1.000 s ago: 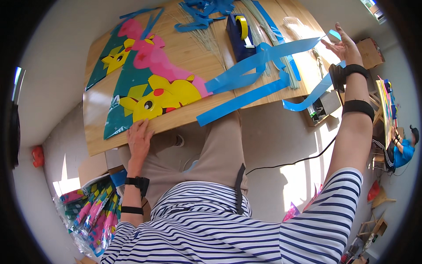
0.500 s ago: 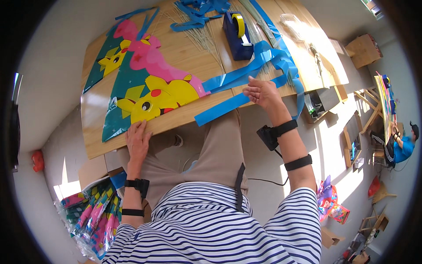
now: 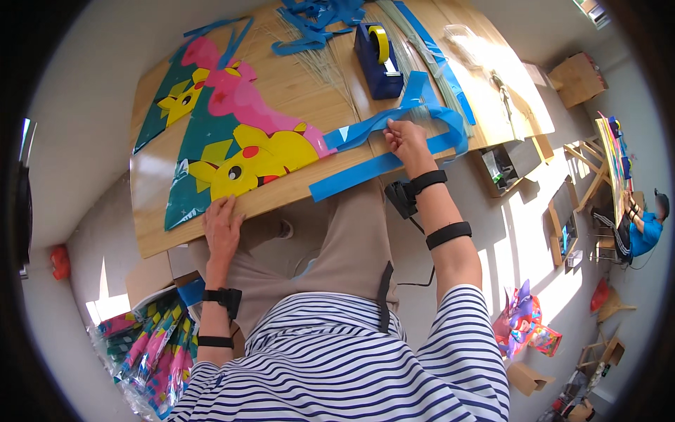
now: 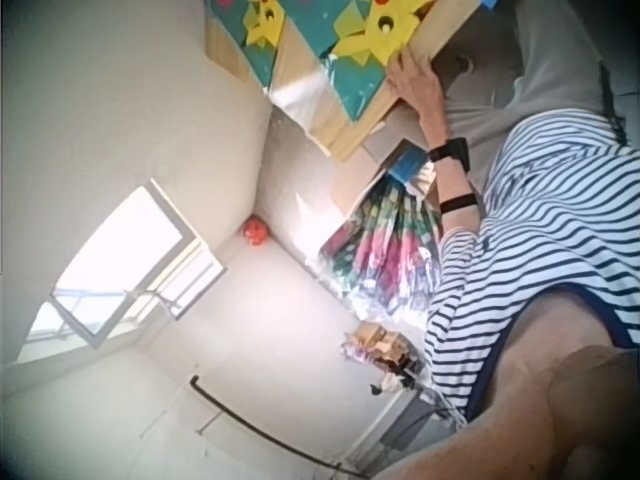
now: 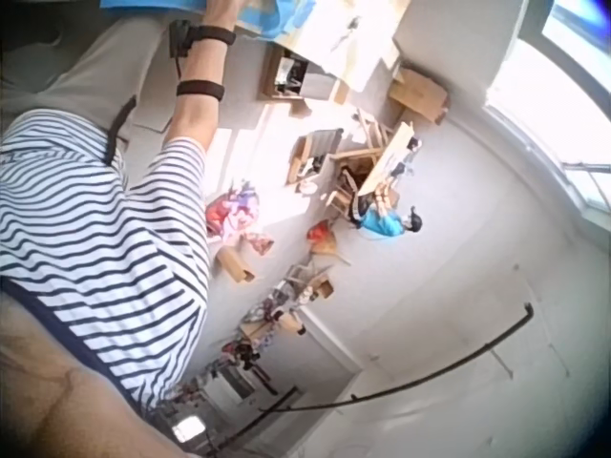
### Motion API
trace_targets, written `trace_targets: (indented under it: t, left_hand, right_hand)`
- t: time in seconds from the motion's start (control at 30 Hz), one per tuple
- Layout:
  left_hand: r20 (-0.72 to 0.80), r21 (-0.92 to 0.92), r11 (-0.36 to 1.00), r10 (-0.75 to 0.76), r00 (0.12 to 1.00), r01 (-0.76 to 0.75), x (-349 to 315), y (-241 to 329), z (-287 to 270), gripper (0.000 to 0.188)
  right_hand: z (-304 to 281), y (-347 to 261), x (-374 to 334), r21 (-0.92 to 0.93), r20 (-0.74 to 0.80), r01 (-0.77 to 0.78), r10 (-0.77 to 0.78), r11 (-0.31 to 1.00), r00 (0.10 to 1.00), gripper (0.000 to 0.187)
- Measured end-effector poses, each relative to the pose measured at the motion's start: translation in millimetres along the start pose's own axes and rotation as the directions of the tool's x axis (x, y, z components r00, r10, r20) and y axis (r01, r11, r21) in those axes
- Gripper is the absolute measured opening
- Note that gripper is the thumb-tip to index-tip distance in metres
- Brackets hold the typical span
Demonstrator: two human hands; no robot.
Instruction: Assemble a Pikachu-themed kite by folding and taping the material.
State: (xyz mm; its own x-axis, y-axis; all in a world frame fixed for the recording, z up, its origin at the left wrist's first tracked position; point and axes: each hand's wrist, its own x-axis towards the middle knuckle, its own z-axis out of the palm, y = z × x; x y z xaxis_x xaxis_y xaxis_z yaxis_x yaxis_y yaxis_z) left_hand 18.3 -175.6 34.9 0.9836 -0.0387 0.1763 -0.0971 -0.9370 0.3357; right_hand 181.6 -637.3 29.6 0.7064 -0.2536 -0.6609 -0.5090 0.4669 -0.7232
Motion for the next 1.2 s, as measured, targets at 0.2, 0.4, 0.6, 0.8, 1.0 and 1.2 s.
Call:
trace_targets:
  t: [0.2,0.4,0.6,0.8,1.0,1.2]
  left_hand:
    - [-0.002,0.008,1.000,0.000,1.000,0.000,-1,1,-1,0.051]
    - [-0.014,0.005,1.000,0.014,1.000,-0.014,-1,0,0,0.051]
    - [-0.023,0.004,1.000,0.010,1.000,-0.010,-1,-2,2,0.051]
    - [-0.020,-0.001,1.000,0.013,1.000,-0.013,0,0,1,0.051]
    - [-0.021,-0.008,1.000,0.022,1.000,-0.023,1,3,0,0.050]
    - [0.051,0.011,0.999,-0.046,0.998,0.045,2,5,-7,0.051]
  right_hand:
    - [20,4,-17,0.165,0.035,0.036,-0.042,0.986,0.998,0.023]
    - [33,2,-28,0.179,0.031,-0.096,0.092,0.979,0.995,0.033]
    - [53,5,-23,0.081,-0.144,0.053,-0.041,0.995,0.989,0.030]
    - [50,8,-2,0.185,-0.295,0.217,-0.156,0.959,0.943,0.021]
    - [11,-1,13,0.535,-0.031,-0.005,0.026,0.845,0.999,0.017]
    - [20,-19,-1,0.646,0.064,-0.106,0.085,0.756,0.994,0.020]
